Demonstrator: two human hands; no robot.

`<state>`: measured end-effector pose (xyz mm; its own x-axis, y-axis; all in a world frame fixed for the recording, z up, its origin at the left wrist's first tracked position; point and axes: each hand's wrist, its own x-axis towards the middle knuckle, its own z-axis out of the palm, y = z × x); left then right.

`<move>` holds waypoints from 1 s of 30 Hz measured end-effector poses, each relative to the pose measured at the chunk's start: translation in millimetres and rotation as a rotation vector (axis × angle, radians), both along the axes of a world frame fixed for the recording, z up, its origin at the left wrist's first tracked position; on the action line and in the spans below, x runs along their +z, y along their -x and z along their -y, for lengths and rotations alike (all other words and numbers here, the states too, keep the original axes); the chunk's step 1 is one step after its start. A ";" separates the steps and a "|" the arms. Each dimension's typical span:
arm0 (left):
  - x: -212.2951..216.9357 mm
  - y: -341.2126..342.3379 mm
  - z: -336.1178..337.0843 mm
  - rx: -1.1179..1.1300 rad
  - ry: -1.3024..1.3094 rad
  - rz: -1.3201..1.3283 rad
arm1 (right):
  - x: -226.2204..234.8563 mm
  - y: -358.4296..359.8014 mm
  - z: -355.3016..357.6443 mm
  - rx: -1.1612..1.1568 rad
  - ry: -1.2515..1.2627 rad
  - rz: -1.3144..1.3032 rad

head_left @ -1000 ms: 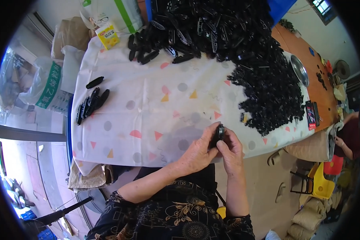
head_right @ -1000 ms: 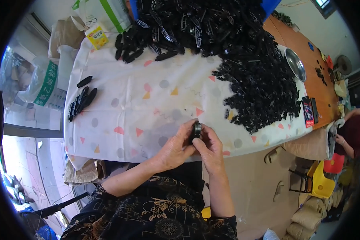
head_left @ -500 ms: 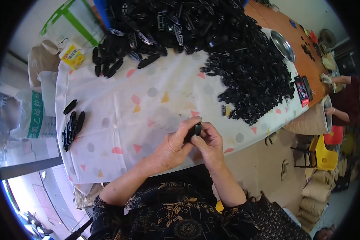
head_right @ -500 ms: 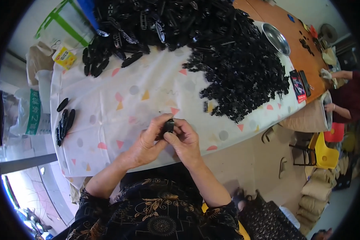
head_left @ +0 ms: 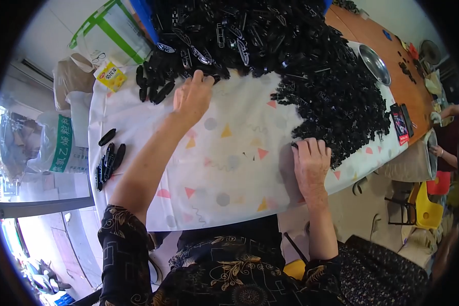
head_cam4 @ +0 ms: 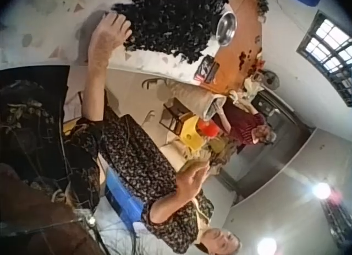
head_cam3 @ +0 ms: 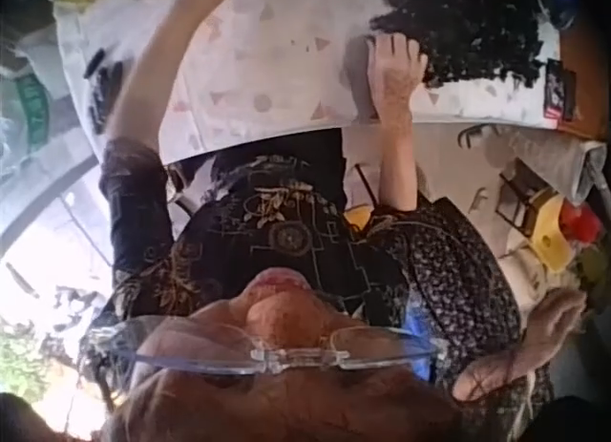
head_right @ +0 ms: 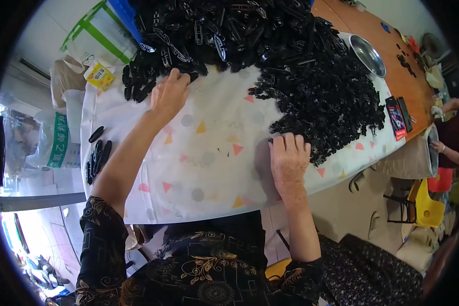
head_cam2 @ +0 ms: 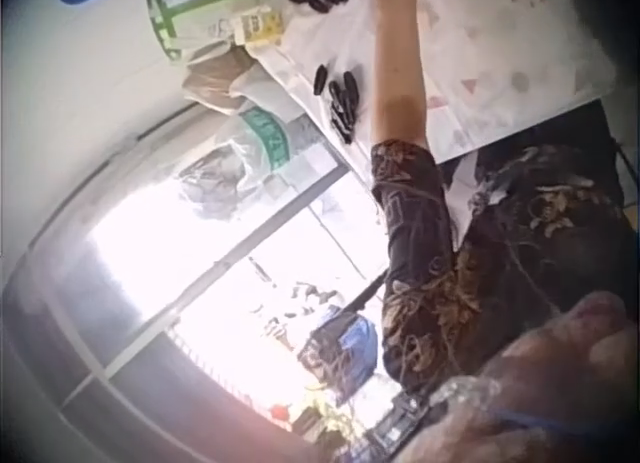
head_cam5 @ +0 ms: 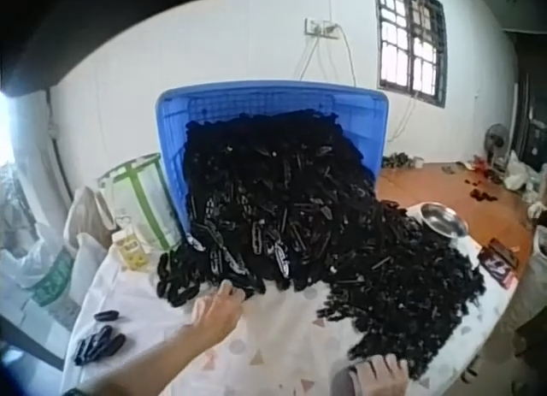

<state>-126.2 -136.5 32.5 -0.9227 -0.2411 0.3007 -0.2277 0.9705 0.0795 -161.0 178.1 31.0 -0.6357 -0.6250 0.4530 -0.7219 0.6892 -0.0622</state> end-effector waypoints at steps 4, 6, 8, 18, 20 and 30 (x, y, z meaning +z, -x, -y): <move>-2.8 6.4 16.9 0.057 0.018 -0.016 | 6.9 -12.2 -1.6 0.162 0.419 0.172; -5.1 7.0 29.8 0.032 -0.005 -0.042 | 14.1 -24.6 -0.8 0.200 0.499 0.282; -0.5 1.1 24.0 0.028 -0.056 -0.051 | 9.0 -33.6 -1.0 0.222 0.560 0.283; 6.7 -94.2 -93.7 -0.005 -1.562 -0.202 | 1.0 -68.8 8.7 0.276 0.815 0.418; 4.7 -100.8 -115.9 0.053 -1.523 -0.196 | -4.8 -65.1 8.0 0.274 0.750 0.303; 8.5 -121.7 -100.8 0.000 -0.348 -0.131 | -46.4 -61.7 17.5 0.199 0.516 0.381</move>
<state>-4.5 -35.8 41.0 -0.8818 -0.3495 0.3167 -0.1935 0.8805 0.4329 -99.3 160.5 -15.3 -0.7058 -0.5099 0.4917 -0.6940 0.3589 -0.6241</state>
